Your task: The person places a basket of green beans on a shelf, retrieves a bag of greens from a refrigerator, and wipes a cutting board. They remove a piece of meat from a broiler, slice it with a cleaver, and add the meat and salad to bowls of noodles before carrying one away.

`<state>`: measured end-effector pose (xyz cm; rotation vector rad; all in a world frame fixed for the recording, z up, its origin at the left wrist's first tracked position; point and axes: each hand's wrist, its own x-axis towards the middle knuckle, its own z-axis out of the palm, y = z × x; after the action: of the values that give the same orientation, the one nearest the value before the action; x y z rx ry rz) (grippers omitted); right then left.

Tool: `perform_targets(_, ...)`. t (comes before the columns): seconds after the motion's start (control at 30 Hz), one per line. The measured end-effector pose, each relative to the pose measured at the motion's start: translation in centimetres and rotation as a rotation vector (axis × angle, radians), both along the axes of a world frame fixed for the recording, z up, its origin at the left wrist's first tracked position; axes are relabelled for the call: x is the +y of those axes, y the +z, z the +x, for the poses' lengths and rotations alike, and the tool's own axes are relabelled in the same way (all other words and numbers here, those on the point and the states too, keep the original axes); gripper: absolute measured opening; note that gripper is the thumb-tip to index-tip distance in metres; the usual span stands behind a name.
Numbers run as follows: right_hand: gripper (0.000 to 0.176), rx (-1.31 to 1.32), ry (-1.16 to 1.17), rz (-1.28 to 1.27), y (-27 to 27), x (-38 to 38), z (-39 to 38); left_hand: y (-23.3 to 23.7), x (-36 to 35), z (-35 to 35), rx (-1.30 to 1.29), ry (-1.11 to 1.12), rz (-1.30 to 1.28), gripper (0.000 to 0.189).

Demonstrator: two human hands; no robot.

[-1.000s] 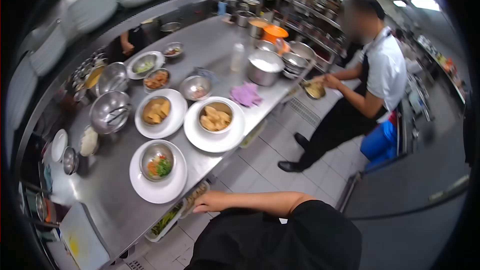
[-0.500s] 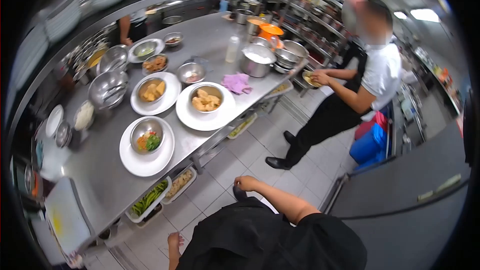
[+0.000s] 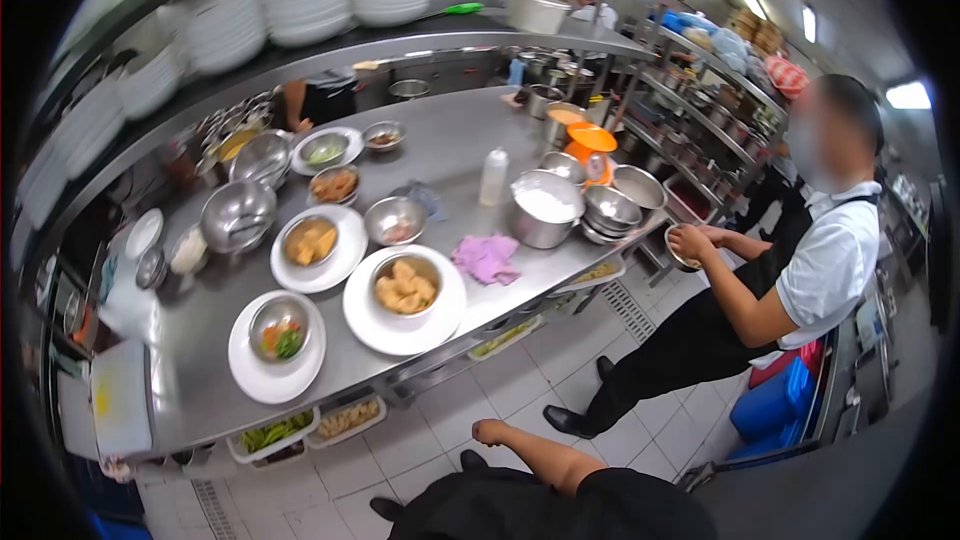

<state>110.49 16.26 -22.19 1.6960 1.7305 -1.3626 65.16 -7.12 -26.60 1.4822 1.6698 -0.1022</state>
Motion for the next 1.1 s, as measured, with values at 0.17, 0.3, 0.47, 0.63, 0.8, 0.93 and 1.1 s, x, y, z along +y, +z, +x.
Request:
perform_targets(0.17, 0.023, 0.147, -0.349, 0.030, -2.4, -1.0, 8.4, 2.7, 6.5, 3.5, -0.093, 0.243, -0.193, 0.028)
perform_targets(0.3, 0.023, -0.030, -0.310, -0.104, -5.0, -4.9, 15.8, 4.2, 10.4, 4.0, -0.132, 0.335, -0.246, 0.024)
perform_targets(0.47, 0.023, -0.090, -0.476, -0.220, -7.9, -10.2, 19.7, 4.0, 13.3, 3.0, -0.202, 0.472, -0.265, 0.021)
perform_targets(0.63, 0.026, 0.017, -0.317, -0.238, -9.7, -11.3, 18.6, 2.7, 15.5, 4.2, -0.331, 0.619, -0.177, 0.024)
perform_targets(0.8, 0.028, 0.206, -0.602, -0.244, -10.3, -8.4, 16.2, 1.7, 14.5, 6.8, -0.319, 0.294, -0.344, 0.026)
perform_targets(0.93, 0.013, 0.261, -0.771, -0.100, -5.4, -6.7, 15.6, 2.7, 10.9, 9.0, -0.097, 0.239, -0.313, 0.034)
perform_targets(1.1, 0.013, 0.167, -0.678, -0.146, -6.9, -6.5, 17.1, 3.5, 8.4, 9.3, -0.059, 0.254, -0.279, 0.030)
